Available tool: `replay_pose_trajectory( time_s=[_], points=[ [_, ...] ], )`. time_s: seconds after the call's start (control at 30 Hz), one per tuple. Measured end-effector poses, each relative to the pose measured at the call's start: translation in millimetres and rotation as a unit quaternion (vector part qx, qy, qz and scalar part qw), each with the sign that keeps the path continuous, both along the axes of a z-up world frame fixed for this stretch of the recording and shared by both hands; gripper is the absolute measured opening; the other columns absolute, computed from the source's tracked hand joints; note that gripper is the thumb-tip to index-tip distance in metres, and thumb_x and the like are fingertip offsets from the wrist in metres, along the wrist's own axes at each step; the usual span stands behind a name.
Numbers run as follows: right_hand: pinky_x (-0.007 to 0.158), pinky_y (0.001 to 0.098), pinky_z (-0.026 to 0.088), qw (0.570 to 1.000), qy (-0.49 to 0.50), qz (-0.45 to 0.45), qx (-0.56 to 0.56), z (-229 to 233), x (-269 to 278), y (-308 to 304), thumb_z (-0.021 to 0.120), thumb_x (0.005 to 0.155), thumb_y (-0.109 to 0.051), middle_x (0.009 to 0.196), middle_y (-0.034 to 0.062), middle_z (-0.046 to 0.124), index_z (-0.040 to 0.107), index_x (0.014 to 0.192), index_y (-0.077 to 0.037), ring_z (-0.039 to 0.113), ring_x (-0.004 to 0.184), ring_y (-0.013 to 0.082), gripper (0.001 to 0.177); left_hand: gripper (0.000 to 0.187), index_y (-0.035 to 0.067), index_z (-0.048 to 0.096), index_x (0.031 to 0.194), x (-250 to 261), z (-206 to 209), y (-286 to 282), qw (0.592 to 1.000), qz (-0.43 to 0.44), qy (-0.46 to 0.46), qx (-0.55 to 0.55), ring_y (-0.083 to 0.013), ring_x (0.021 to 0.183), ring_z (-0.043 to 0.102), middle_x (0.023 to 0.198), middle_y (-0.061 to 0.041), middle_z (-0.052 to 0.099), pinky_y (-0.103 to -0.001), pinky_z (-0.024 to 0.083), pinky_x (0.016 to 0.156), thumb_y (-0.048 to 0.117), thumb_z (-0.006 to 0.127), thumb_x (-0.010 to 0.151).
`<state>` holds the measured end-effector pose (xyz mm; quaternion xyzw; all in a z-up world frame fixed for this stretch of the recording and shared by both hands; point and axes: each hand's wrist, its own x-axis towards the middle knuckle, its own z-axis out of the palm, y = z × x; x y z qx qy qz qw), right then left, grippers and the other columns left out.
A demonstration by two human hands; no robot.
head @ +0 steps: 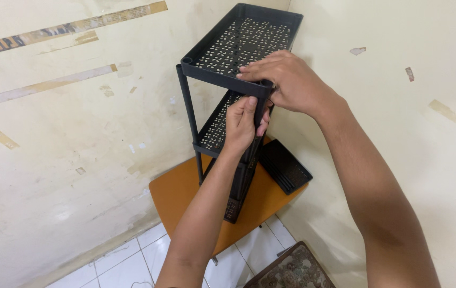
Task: The person assembles a black plastic corner shelf by inserting vertical support poles into the perforated trays. They repeatedly adjust and reseat the poles to secure the structure, then remove the top tray and place it on the table.
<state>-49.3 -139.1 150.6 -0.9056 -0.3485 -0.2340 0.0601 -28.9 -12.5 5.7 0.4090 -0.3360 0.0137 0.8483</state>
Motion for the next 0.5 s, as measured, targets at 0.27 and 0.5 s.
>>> replay_pose_trajectory(
  time_s=[0.27, 0.5],
  points=[
    [0.114, 0.0438, 0.040, 1.000, 0.011, 0.003, -0.005, 0.9, 2.0, -2.7, 0.065, 0.063, 0.017, 0.129, 0.0058, 0.072, 0.076, 0.125, -0.014, 0.063, 0.126, 0.0238, 0.070, 0.053, -0.001, 0.063, 0.088, -1.9, -2.8, -10.9, 0.998, 0.044, 0.049, 0.002, -0.0065, 0.047, 0.046, 0.063, -0.003, 0.057, -0.021, 0.032, 0.042, 0.045, 0.048, 0.111],
    [0.114, 0.0449, 0.040, 1.000, 0.003, 0.000, -0.006, -1.1, 4.5, -3.0, 0.062, 0.062, 0.017, 0.127, 0.0079, 0.073, 0.077, 0.124, -0.013, 0.064, 0.123, 0.0254, 0.070, 0.054, 0.003, 0.063, 0.083, 3.1, -4.4, -10.8, 0.996, 0.026, 0.078, 0.024, -0.0059, 0.045, 0.046, 0.059, -0.001, 0.056, -0.021, 0.032, 0.040, 0.049, 0.048, 0.108]
  ],
)
